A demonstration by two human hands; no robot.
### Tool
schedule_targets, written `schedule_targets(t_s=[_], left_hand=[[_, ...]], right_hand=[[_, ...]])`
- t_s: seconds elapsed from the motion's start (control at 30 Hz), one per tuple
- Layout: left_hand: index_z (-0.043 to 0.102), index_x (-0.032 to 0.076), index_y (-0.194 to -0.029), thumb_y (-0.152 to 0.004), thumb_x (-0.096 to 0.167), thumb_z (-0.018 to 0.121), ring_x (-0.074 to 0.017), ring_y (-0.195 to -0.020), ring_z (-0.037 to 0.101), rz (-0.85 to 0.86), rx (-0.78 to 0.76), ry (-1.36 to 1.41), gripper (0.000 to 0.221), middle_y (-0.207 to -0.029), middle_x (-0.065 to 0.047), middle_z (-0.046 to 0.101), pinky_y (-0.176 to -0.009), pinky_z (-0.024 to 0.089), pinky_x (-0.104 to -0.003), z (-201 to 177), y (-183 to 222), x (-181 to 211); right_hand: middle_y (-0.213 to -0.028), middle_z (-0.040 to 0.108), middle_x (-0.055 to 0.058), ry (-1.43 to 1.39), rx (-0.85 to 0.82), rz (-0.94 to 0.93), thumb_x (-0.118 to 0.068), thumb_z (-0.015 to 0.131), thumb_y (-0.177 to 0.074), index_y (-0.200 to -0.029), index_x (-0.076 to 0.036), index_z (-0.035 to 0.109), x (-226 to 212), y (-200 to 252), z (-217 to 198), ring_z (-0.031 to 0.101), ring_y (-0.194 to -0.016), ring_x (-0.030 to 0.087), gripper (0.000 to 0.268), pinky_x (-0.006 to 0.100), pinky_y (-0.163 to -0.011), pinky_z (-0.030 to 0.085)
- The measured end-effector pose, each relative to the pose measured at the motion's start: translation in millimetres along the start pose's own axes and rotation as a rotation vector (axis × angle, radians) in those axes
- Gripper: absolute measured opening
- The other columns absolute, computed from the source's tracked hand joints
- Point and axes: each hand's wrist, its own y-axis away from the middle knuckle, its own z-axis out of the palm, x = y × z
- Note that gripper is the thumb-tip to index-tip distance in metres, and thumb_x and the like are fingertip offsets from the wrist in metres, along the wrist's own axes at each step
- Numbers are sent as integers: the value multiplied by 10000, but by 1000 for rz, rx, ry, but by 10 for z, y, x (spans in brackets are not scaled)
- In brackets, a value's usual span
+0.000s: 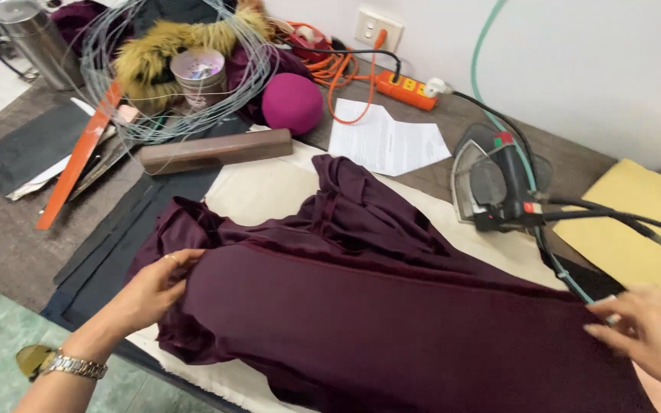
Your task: Ironing a dark purple garment on a pressing table in a sewing factory.
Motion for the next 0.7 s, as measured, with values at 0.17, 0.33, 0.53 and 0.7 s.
schedule_targets(t_s=[0.17, 0.33, 0.53, 0.7], left_hand=[[673, 124, -1155, -883, 64, 519, -155, -1044, 665, 126, 199, -180, 319, -1154, -5, 719, -914, 488, -302, -15, -118, -299], [695, 111, -1113, -890, 150, 570, -162, -1023, 643, 218, 367, -223, 259, -1081, -15, 723, -883, 439, -303, -73, 37, -357], [670, 47, -995, -957, 90, 561, -193, -697, 601, 413, 541, -142, 123, -955, -77, 633, -664, 491, -308, -111, 308, -228], [599, 20, -1018, -1017, -6, 531, -193, -781, 614, 549, 690, -108, 72, -960, -107, 592, -675, 472, -297, -220, 604, 64]], right_hand=[[-624, 680, -58, 92, 71, -59, -329, 756, -675, -790, -274, 773, -505, 65, -171, 613, -676, 155, 128, 314, -893, 409], [-712, 656, -11, 75, 123, 61, -183, 718, -742, -707, -123, 711, -928, 240, -212, 560, -776, 161, 70, 299, -878, 426], [-944, 661, 76, -109, 263, 287, -122, 627, -902, -928, -59, 631, -1027, 547, -181, 629, -633, 215, 69, 347, -715, 473], [-614, 513, 254, -628, 527, 366, -53, 447, -1215, -1264, 8, 392, -412, 671, 162, 512, -521, 296, 96, 360, -608, 448]])
